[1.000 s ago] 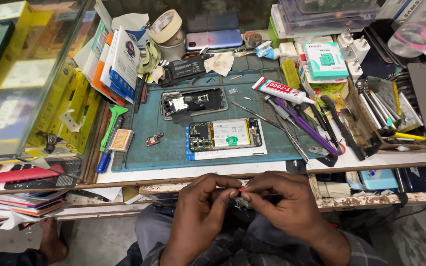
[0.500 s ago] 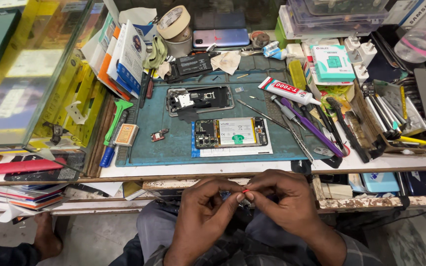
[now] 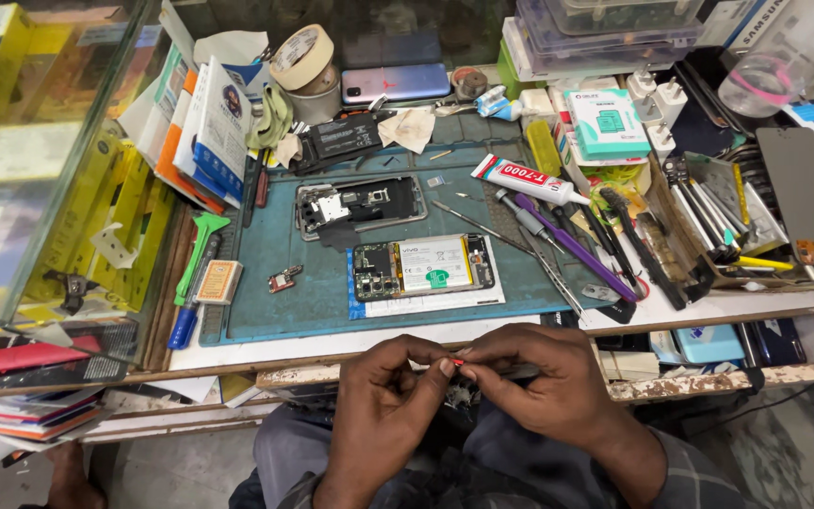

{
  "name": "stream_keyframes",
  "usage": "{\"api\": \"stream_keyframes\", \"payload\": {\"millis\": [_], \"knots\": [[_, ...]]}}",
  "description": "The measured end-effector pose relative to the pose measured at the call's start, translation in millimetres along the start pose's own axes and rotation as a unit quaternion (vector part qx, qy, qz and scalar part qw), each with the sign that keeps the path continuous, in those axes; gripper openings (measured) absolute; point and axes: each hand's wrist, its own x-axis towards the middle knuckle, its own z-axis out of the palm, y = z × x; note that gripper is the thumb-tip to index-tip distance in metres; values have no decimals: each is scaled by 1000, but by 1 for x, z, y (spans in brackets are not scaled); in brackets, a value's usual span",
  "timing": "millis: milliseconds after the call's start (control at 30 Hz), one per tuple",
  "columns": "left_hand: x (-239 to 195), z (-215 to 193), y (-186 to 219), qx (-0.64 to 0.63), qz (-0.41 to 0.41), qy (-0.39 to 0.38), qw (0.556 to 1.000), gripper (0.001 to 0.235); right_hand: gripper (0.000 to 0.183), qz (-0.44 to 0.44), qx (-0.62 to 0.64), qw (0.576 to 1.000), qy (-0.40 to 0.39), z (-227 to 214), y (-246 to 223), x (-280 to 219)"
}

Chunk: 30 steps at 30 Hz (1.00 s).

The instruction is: The person works on a disassembled smartphone, using tweezers to connect a small ribbon cable to the motherboard. They then use a screwdriver to secure a component near the battery and continue adjusting internal parts.

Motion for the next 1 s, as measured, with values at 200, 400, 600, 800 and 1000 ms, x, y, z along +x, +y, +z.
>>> {"api": "stream_keyframes", "payload": {"millis": [200,400,600,800,1000], "knots": [[11,4,13,61,5,-12,998,10,18,-66,-84,994,-6,-10,-4,9],[55,-6,49,253,50,-115,959,14,16,-70,-129,989,-13,-37,-2,29],[151,-10,72,445,208,-173,854,16,15,85,-190,978,-18,-73,18,84],[193,8,69,552,183,-248,775,20,16,105,-149,979,-90,-77,44,113],[204,5,58,508,157,-276,800,16,16,116,-147,976,-114,-72,60,116]]}}
